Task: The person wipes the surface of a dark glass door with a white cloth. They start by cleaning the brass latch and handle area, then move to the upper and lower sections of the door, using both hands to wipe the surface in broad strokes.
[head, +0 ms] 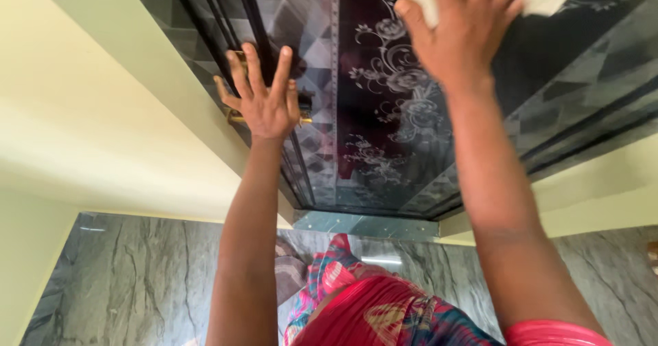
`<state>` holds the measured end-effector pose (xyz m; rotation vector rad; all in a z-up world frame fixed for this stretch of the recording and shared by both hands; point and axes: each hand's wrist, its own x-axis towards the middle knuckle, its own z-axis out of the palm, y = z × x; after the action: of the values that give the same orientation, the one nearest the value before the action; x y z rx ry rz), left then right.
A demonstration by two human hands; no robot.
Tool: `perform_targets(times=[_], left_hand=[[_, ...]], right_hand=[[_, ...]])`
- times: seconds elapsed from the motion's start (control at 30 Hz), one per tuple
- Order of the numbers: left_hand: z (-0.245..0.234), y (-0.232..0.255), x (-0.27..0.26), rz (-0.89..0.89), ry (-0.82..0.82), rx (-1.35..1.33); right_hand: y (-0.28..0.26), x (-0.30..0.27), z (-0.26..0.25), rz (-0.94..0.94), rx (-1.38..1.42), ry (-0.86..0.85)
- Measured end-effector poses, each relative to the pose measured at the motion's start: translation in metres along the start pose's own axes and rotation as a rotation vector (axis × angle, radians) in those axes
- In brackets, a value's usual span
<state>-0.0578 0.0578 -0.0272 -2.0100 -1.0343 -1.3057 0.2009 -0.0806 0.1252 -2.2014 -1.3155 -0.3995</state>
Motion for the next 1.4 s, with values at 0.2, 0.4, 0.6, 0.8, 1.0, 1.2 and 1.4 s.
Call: perform_targets(times=[0.2,0.4,0.6,0.8,1.0,1.2,1.4], left_hand=[[0.024,-0.009,-0.001,0.049,0.164,0.024],[0.031,-0.012,-0.002,0.047,0.206,0.010],[0.037,-0.013,-0.002,0.049,0.229,0.025],[0.031,-0.010,-0.005,0.030,0.180,0.013],[0.032,-0.010,-0.003,0.042,0.192,0.037],[0.038,-0.007,-0.007,0.026,0.202,0.043],[0.044,-0.005,-0.005,0.029,0.234,0.092]], right_hand=[[-0.003,-0.042,0.138,-0.589,-0.046,0.419],[0.010,-0.120,0.264,-0.670,-0.005,0.346],[-0.010,-0.188,0.354,-0.774,0.050,0.062],[-0.007,-0.177,0.362,-0.533,0.116,-0.085],[0.036,-0.155,0.290,-0.251,0.021,0.316],[0.186,-0.128,0.210,0.122,0.161,0.571],[0.276,-0.121,0.156,0.253,0.154,0.710]])
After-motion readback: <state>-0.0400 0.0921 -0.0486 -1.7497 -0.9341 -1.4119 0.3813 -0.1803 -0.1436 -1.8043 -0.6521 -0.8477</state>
